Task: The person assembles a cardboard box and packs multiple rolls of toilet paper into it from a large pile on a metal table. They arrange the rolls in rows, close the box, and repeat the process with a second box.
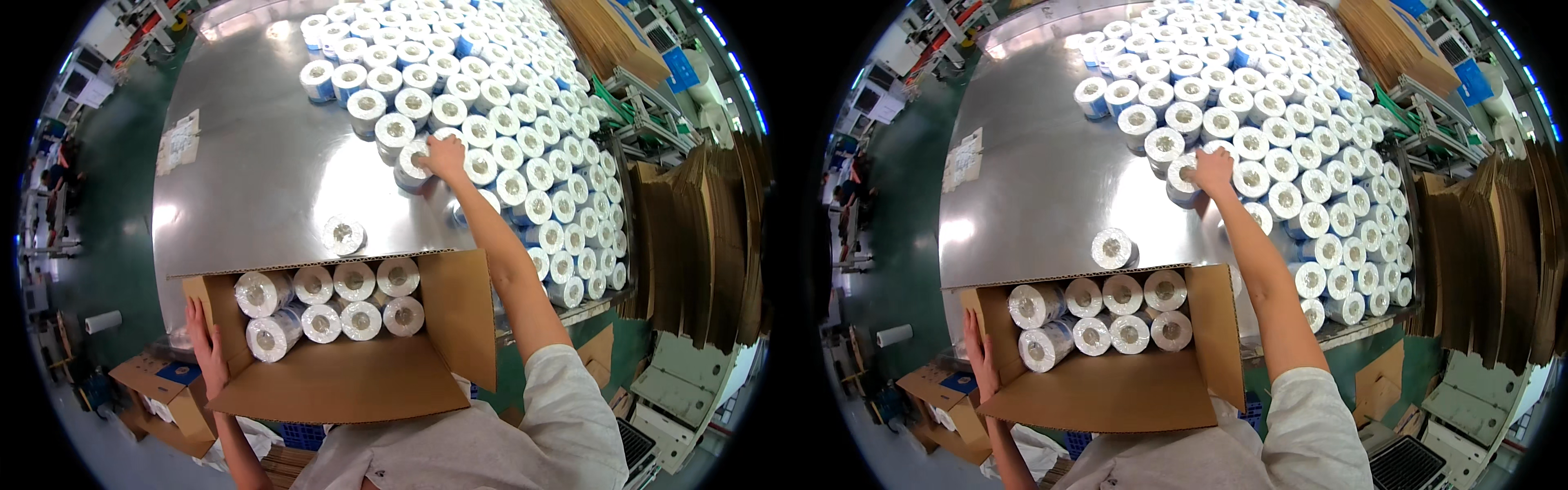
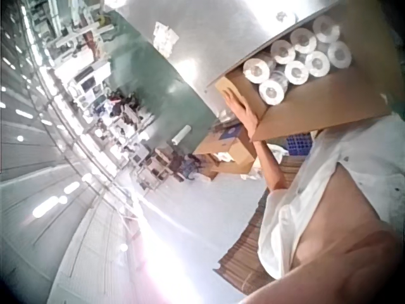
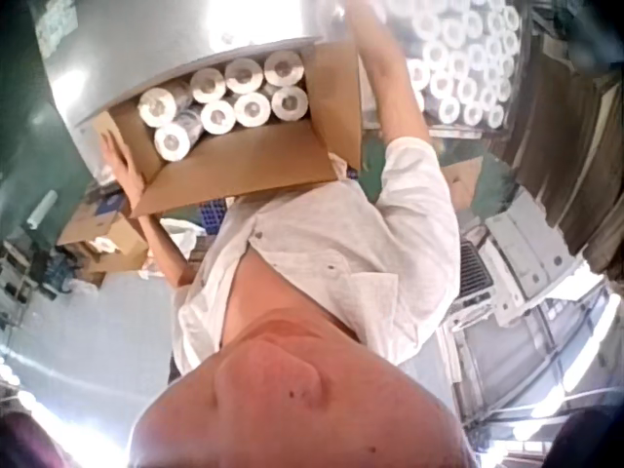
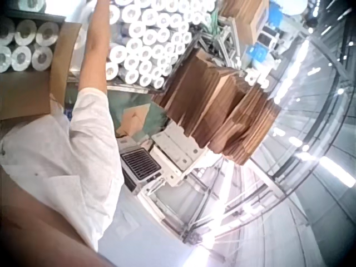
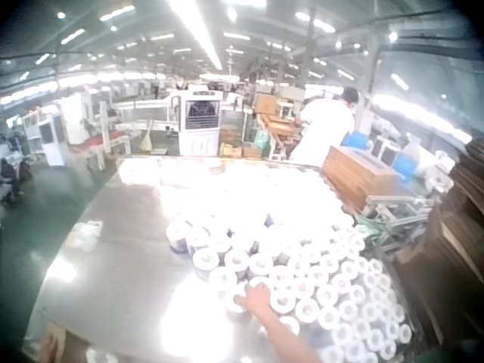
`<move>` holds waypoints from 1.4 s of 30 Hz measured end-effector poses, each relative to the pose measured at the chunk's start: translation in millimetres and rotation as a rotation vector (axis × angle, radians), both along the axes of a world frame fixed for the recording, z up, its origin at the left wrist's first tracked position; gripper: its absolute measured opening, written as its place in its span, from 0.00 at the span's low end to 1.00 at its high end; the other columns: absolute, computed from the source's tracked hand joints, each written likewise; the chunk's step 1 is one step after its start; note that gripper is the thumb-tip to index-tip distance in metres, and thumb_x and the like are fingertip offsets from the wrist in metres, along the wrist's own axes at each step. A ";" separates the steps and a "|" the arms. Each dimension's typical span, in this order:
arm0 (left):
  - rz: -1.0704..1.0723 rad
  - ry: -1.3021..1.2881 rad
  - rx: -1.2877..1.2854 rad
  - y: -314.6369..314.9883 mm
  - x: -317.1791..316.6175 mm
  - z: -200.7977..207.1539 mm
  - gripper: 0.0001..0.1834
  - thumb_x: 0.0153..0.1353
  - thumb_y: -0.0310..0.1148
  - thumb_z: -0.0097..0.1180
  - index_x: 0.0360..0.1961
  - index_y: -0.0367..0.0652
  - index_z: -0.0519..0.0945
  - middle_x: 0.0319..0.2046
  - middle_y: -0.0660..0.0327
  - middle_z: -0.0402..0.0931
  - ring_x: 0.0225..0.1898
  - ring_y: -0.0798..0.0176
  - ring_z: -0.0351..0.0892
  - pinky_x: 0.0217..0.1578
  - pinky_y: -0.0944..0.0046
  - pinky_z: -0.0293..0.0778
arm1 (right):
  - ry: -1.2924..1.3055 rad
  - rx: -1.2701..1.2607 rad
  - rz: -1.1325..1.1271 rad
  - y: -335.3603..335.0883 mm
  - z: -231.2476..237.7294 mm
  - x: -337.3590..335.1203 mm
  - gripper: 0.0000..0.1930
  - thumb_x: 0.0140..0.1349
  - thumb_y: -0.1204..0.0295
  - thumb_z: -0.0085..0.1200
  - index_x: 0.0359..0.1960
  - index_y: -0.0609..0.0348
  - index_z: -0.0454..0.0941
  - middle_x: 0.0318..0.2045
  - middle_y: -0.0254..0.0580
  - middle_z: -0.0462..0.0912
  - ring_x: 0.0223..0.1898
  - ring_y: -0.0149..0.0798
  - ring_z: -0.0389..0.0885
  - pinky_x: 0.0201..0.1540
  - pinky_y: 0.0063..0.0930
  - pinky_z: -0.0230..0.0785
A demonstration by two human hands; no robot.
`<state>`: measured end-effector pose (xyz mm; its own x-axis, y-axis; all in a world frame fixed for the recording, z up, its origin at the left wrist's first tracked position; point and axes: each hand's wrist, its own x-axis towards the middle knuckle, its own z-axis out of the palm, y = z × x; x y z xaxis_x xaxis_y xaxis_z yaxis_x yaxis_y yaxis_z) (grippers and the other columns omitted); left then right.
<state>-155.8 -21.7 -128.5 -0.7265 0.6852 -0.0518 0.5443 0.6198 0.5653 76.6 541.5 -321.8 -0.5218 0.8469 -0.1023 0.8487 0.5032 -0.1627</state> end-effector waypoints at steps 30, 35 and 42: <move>-0.036 0.095 0.031 -19.6 -22.8 -24.3 0.37 0.66 0.37 0.56 0.76 0.49 0.62 0.78 0.50 0.51 0.77 0.37 0.48 0.73 0.41 0.51 | 0.609 -1.035 0.455 -303.0 291.9 2.1 0.19 0.56 0.74 0.67 0.50 0.64 0.81 0.42 0.39 0.76 0.46 0.34 0.77 0.50 0.31 0.72; -0.070 0.067 0.043 -21.6 -23.9 -22.1 0.36 0.67 0.36 0.55 0.76 0.49 0.62 0.78 0.50 0.50 0.77 0.37 0.47 0.73 0.42 0.49 | 0.146 -0.692 0.691 -305.0 225.9 -41.5 0.24 0.53 0.63 0.66 0.51 0.60 0.79 0.42 0.48 0.73 0.44 0.47 0.77 0.47 0.39 0.74; -0.095 0.090 -0.006 -21.4 -24.9 -20.6 0.34 0.70 0.37 0.53 0.76 0.48 0.62 0.78 0.49 0.51 0.78 0.40 0.46 0.75 0.43 0.46 | 0.083 -0.488 0.981 -367.4 139.3 -69.7 0.25 0.52 0.68 0.64 0.53 0.61 0.79 0.50 0.64 0.72 0.55 0.63 0.73 0.51 0.51 0.77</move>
